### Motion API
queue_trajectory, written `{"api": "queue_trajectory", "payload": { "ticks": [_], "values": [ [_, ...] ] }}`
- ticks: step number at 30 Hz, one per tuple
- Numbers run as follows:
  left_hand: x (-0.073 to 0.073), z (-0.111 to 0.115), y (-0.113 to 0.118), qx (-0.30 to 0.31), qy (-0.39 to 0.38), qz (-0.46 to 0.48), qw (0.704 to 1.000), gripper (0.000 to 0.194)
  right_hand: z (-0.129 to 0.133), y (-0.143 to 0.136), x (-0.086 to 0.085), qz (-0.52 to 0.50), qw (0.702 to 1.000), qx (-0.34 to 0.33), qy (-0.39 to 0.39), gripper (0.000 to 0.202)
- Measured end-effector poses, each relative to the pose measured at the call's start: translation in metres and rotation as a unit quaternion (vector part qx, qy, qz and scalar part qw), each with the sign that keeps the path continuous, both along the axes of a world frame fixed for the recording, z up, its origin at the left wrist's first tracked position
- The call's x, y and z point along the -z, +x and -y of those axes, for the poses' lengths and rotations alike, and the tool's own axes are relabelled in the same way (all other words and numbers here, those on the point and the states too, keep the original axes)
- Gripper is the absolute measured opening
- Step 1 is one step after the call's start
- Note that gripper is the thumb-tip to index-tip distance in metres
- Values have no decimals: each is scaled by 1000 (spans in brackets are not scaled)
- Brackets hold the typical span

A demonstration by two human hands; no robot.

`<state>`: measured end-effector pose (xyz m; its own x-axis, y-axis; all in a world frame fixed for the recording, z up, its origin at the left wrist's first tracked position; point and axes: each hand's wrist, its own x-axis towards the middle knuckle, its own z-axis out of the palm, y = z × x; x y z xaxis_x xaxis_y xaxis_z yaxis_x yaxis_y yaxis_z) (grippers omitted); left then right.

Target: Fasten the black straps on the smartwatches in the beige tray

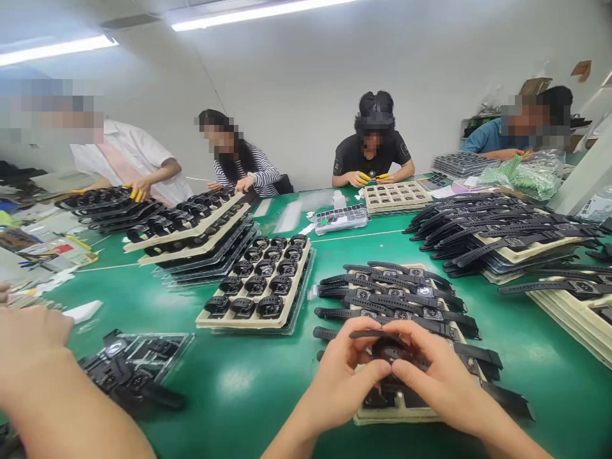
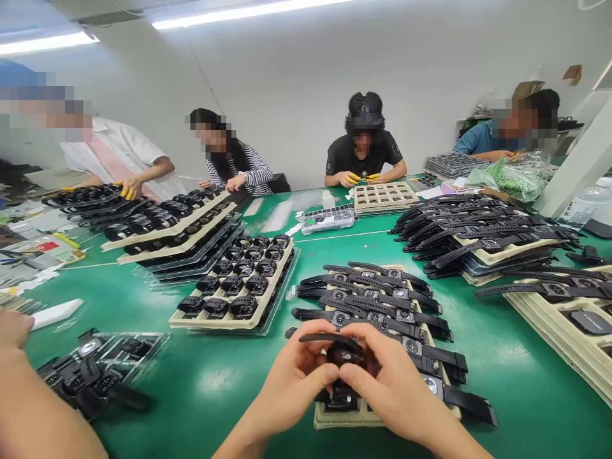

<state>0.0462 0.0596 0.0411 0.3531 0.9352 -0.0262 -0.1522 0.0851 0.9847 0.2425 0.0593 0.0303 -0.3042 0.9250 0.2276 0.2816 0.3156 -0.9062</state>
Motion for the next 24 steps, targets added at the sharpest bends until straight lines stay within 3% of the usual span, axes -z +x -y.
{"api": "queue_trajectory", "payload": {
  "ticks": [3,6,9,13,16,19,21,24],
  "values": [
    [-2,1,3,-8,9,1,1000,39,3,-8,10,-63,998,12,17,17],
    [-5,1,5,-56,59,-16,997,41,6,-15,23,-101,990,81,57,17],
    [-5,1,6,-61,71,-80,992,29,7,-18,30,-91,984,121,95,16],
    [-6,1,9,-57,5,-99,993,26,6,-16,21,-46,982,102,149,15],
    [-9,1,12,-27,44,-129,990,20,4,-14,15,-17,979,59,193,32],
    [-8,2,14,9,80,-155,985,15,4,-12,21,-3,974,13,225,42],
    [-6,4,15,7,52,-119,991,20,4,-10,28,-9,972,28,232,41],
    [-2,6,16,-18,15,-43,999,49,4,-9,36,-26,969,81,234,37]
  ]
}}
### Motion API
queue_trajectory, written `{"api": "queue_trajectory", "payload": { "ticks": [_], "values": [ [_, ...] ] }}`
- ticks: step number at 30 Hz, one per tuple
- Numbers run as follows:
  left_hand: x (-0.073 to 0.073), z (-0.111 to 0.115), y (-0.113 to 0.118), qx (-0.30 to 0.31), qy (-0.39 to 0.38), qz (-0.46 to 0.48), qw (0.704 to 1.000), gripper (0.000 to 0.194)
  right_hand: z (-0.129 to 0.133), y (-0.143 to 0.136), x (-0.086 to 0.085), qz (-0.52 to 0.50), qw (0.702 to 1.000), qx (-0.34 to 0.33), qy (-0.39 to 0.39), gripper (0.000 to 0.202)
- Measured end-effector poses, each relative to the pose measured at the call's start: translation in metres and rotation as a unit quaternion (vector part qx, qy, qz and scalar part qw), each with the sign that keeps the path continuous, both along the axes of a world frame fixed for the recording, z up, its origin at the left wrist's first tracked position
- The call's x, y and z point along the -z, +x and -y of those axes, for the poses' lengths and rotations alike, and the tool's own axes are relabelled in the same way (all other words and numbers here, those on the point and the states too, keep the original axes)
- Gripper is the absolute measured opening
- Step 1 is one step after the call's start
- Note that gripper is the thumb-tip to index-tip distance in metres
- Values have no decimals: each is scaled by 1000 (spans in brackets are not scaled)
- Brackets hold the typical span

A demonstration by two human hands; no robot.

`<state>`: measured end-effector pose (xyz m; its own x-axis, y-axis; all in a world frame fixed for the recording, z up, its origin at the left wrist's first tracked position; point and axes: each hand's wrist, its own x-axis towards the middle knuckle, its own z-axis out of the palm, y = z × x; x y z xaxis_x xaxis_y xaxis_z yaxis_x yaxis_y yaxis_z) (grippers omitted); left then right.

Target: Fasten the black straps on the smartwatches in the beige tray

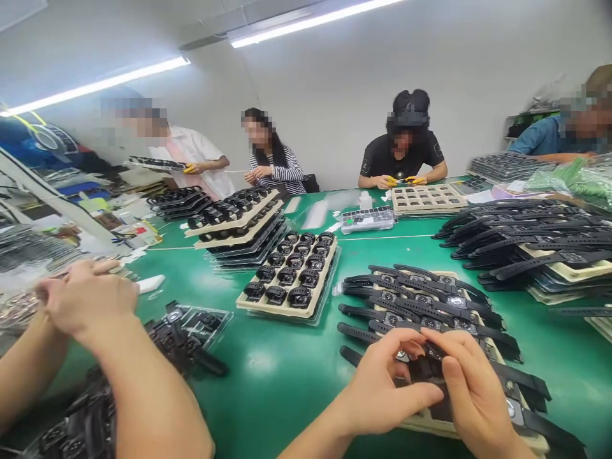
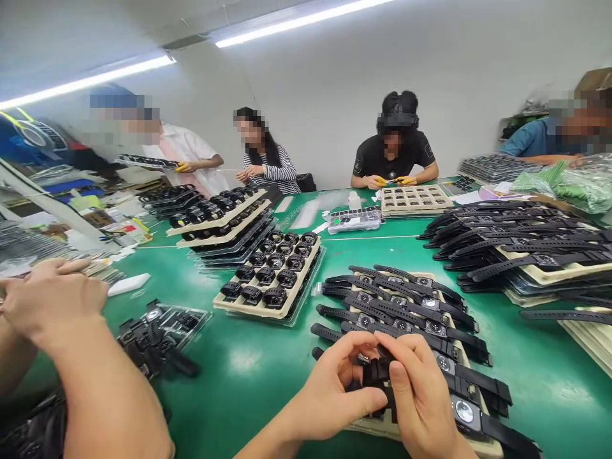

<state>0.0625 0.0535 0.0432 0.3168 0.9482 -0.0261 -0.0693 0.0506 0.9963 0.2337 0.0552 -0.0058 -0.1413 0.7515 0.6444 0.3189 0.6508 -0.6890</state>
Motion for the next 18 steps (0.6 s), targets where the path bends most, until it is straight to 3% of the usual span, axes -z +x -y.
{"api": "queue_trajectory", "payload": {
  "ticks": [5,8,13,16,18],
  "values": [
    [2,0,3,-14,-26,8,1000,32,2,-4,-2,-18,1000,-20,7,30],
    [4,1,3,-8,-42,1,999,30,4,-9,-7,-56,998,11,5,22],
    [1,1,2,-23,57,-51,997,29,6,-15,-9,-93,994,62,17,23],
    [-6,1,1,3,114,-111,987,32,7,-15,-8,-99,992,69,25,20],
    [-9,0,1,24,142,-146,979,22,6,-15,-7,-92,993,60,37,19]
  ]
}}
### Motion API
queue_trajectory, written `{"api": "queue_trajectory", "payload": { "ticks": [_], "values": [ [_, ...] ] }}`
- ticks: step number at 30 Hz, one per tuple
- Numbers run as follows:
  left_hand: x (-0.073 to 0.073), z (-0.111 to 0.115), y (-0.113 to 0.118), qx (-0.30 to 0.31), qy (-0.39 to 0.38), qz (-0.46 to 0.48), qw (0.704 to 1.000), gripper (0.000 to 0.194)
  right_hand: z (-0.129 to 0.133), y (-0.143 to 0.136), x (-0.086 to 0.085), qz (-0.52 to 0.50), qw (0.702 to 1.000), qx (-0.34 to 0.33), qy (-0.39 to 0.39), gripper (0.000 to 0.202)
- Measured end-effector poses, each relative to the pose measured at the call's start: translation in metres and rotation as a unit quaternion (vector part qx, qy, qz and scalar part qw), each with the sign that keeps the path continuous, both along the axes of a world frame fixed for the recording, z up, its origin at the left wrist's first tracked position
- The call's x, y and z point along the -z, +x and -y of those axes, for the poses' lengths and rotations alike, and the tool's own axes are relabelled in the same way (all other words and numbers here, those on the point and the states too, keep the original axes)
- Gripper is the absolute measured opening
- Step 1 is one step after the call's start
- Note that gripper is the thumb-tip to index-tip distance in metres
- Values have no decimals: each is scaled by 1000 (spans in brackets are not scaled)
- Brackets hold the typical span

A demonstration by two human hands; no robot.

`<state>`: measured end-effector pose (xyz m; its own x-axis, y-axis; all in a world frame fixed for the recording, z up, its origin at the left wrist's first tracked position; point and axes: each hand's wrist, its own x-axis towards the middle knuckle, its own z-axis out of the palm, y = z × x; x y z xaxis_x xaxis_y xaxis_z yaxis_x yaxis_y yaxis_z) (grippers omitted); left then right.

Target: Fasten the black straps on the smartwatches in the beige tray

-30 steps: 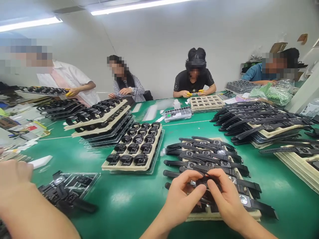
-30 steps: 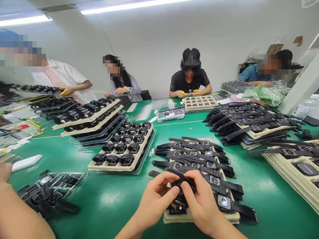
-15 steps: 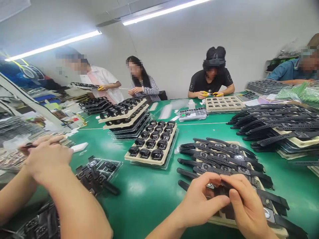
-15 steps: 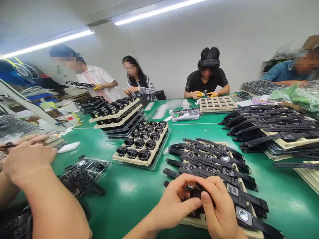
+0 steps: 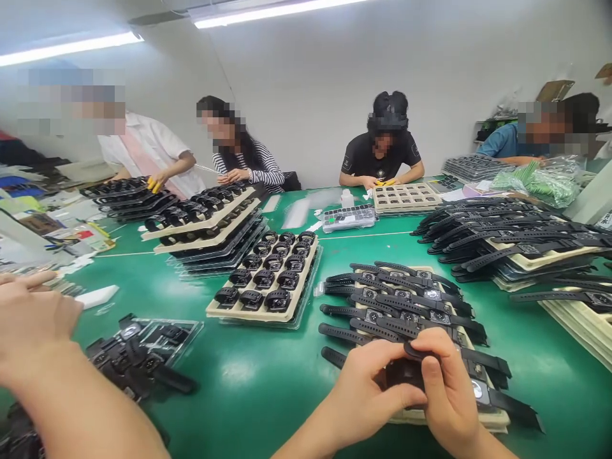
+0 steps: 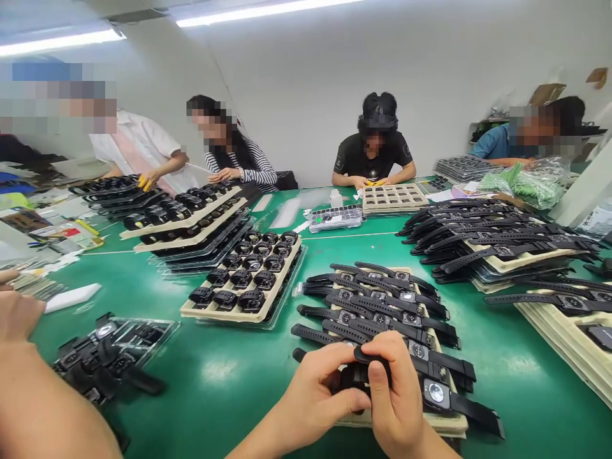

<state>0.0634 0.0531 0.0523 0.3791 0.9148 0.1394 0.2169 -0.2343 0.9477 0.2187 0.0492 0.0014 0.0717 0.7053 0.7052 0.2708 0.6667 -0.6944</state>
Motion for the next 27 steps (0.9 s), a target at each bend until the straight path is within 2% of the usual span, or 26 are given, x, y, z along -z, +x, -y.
{"api": "queue_trajectory", "payload": {
  "ticks": [3,6,12,19,23,27],
  "values": [
    [0,1,1,-14,-16,1,1000,14,-1,1,-1,1,1000,5,16,18],
    [2,1,1,-37,-75,34,996,22,-3,1,-2,-15,999,38,27,17],
    [0,-2,-1,-15,-91,32,995,26,-4,3,-1,-35,998,45,32,17],
    [6,-3,-5,-40,-106,129,985,24,-1,6,-4,15,999,-37,32,18],
    [7,-3,-5,-44,-81,142,986,24,-1,7,-4,23,998,-47,27,18],
    [7,-4,-5,-52,-107,147,982,27,-1,9,-2,23,997,-68,26,20]
  ]
}}
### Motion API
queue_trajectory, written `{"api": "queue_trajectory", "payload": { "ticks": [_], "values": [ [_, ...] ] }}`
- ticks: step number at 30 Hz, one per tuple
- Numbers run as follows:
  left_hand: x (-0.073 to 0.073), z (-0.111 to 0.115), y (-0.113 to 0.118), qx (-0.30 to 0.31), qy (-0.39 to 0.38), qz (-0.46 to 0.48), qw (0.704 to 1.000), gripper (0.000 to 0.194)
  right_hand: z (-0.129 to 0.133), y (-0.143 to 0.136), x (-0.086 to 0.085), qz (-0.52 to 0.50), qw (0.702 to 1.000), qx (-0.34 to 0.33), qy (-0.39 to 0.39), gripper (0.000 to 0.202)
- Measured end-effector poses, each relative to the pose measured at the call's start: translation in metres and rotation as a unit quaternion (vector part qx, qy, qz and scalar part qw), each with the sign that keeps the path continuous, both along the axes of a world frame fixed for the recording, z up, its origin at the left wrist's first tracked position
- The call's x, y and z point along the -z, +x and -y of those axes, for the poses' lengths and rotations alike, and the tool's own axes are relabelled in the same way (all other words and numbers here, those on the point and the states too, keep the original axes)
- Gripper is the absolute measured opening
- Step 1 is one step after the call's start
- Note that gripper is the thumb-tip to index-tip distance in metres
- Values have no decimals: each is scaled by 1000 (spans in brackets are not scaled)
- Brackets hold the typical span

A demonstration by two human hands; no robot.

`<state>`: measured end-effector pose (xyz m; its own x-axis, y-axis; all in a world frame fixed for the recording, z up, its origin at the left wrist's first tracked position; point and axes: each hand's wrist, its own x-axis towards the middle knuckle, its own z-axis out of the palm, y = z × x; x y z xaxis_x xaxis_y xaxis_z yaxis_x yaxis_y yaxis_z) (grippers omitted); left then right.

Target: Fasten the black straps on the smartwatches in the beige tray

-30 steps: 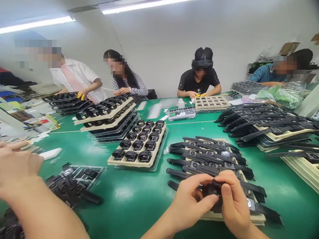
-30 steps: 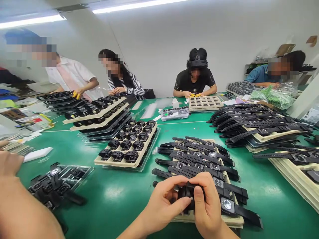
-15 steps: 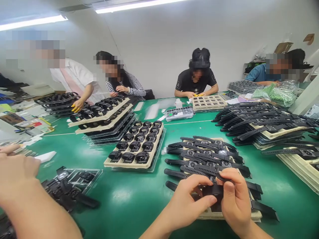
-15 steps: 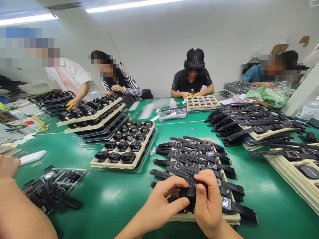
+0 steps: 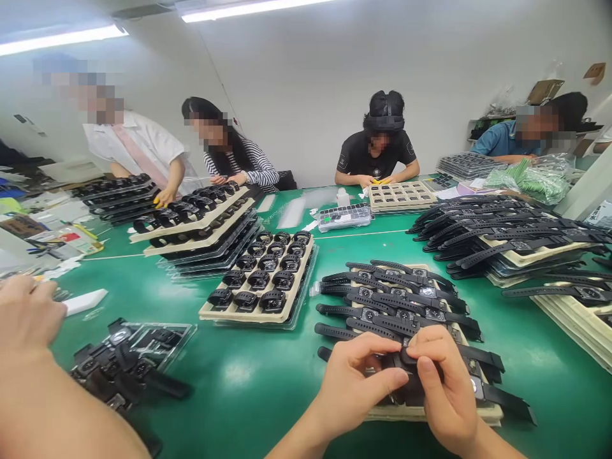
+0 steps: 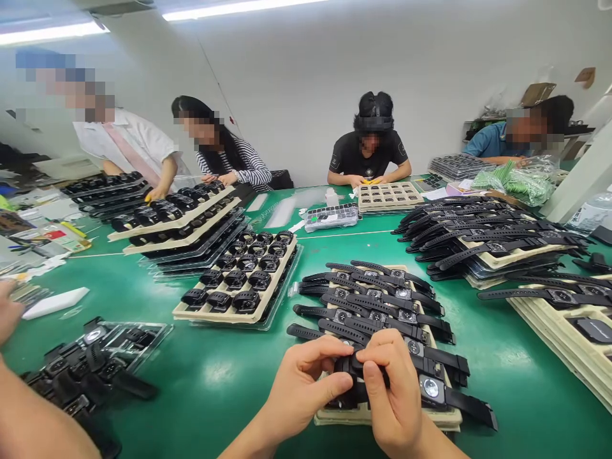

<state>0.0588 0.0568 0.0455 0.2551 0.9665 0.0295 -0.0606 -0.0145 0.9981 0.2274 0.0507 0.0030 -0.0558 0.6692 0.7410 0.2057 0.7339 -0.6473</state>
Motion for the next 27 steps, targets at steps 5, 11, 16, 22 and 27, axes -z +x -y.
{"api": "queue_trajectory", "payload": {
  "ticks": [5,11,16,22,27],
  "values": [
    [-1,0,1,-4,0,-18,1000,27,-1,4,2,2,1000,-29,-11,19],
    [-3,-3,-1,2,20,-78,997,19,-7,6,-6,61,993,-88,-44,17],
    [-1,-4,-3,12,-17,17,1000,38,-7,3,-7,44,996,-61,-41,18],
    [-1,0,0,-19,-27,-11,999,26,-5,1,0,-24,999,-9,-22,8],
    [-4,-1,0,-18,-18,-23,999,21,-7,5,-2,-23,996,-43,-69,10]
  ]
}}
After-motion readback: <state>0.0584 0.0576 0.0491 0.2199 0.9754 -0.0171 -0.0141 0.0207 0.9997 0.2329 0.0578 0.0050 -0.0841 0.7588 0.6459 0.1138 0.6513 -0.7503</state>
